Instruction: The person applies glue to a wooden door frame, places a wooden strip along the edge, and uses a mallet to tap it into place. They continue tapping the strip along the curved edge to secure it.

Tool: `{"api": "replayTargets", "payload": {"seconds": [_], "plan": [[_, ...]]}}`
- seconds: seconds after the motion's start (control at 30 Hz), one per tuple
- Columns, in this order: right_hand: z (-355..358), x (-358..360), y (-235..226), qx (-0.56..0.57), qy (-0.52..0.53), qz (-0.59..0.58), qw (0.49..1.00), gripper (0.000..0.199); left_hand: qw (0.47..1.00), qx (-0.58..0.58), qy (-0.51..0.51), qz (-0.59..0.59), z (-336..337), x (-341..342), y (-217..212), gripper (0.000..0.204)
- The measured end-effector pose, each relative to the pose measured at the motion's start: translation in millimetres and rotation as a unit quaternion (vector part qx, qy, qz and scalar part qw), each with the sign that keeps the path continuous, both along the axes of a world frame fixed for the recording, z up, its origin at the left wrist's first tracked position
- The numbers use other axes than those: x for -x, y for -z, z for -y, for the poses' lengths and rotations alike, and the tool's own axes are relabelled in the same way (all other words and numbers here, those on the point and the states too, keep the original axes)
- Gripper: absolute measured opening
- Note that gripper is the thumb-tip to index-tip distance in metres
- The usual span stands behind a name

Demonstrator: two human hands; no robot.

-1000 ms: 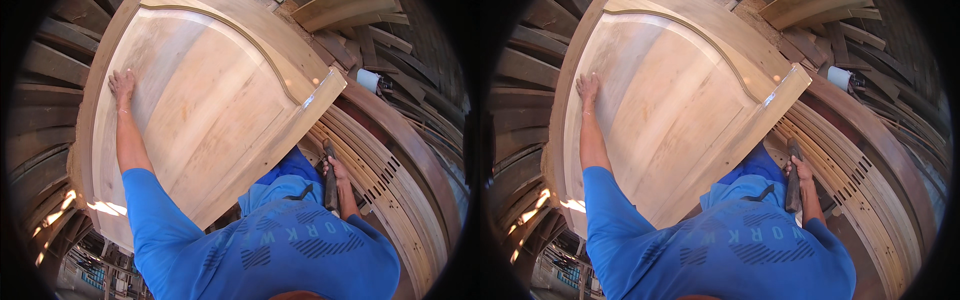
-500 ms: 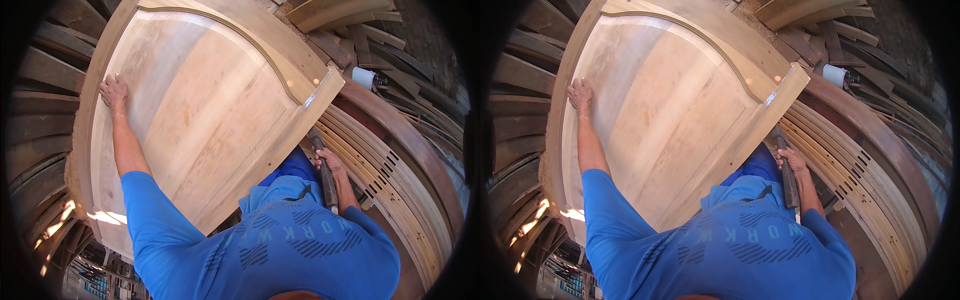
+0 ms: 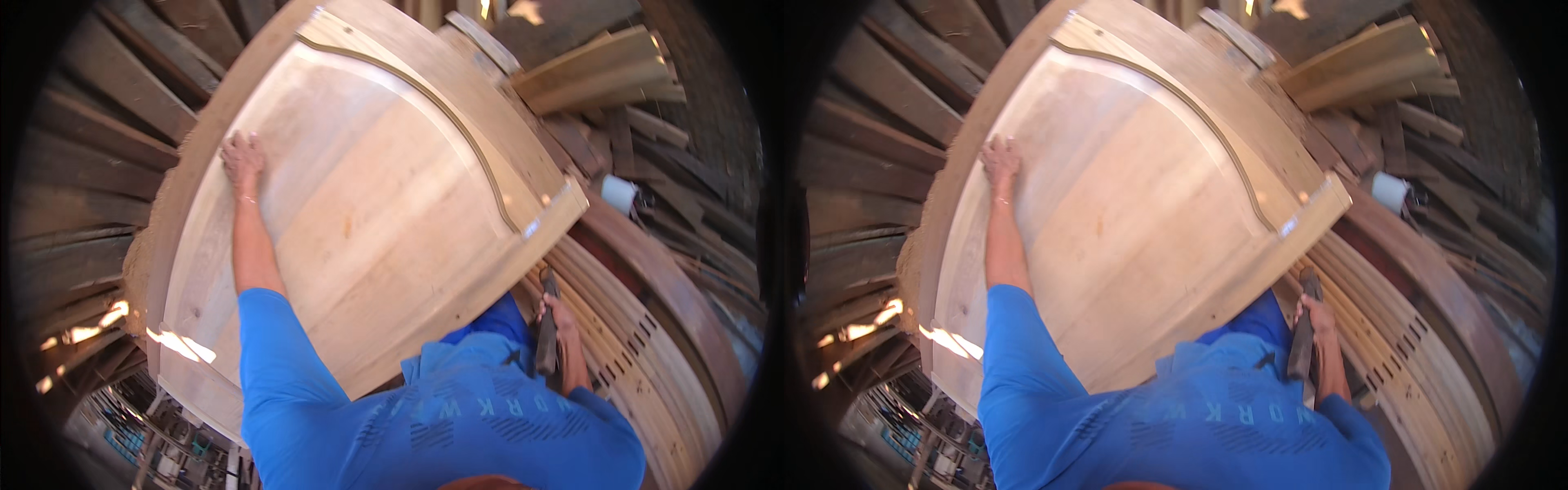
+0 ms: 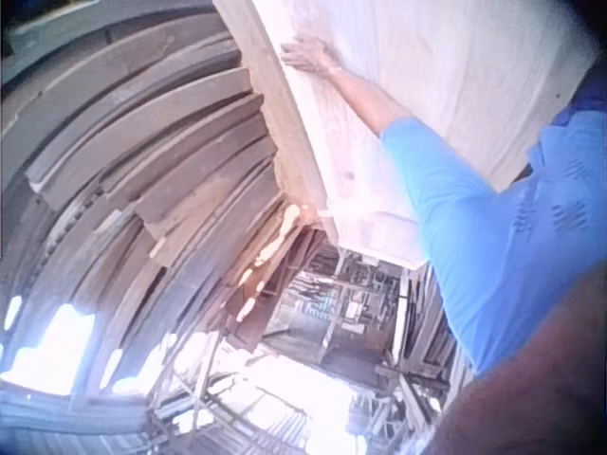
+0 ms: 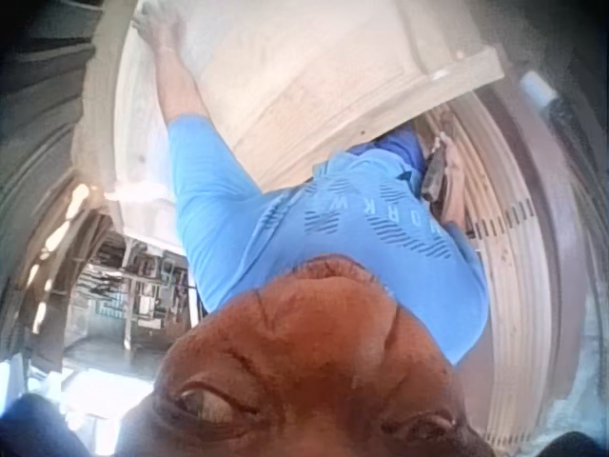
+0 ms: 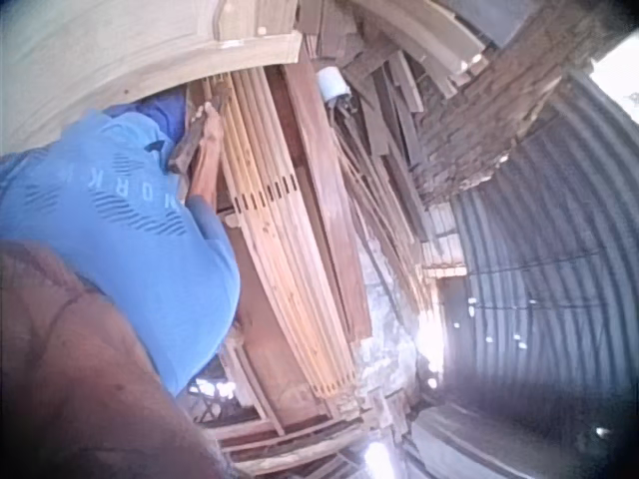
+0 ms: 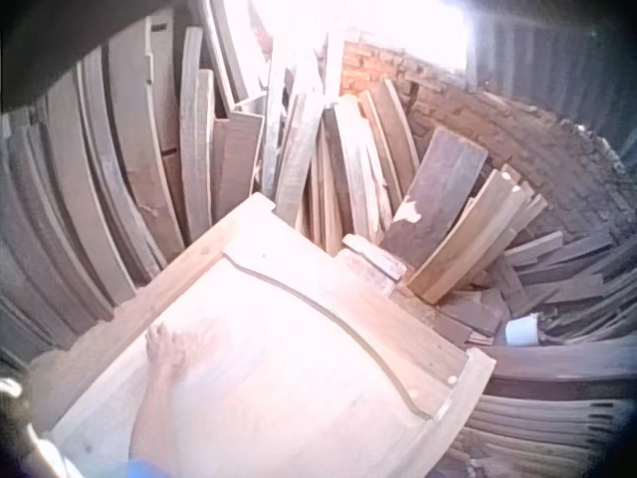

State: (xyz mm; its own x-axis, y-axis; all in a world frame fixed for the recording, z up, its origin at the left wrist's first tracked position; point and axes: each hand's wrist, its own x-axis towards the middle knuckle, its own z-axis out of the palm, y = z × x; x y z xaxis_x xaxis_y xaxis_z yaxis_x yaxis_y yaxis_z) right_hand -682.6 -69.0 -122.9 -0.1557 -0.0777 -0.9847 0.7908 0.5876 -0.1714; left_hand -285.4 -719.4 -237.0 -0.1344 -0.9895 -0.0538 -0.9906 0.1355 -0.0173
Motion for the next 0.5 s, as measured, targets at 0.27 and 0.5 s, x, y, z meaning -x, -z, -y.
{"api": "replayTargets", "payload": {"seconds": [0.27,0.5], "plan": [[-6.6,-8.7,-0.9,0.092,0.082,0.057,0.991,0.024,0.994,-0.087,-0.055,-0.033,45.6,-2.2,-35.7,0.077],[-62.6,5.2,5.1,-0.038,0.154,0.051,0.986,0.019,0.993,-0.095,-0.062,0.0,104.7,-6.6,-25.9,0.126]]}}
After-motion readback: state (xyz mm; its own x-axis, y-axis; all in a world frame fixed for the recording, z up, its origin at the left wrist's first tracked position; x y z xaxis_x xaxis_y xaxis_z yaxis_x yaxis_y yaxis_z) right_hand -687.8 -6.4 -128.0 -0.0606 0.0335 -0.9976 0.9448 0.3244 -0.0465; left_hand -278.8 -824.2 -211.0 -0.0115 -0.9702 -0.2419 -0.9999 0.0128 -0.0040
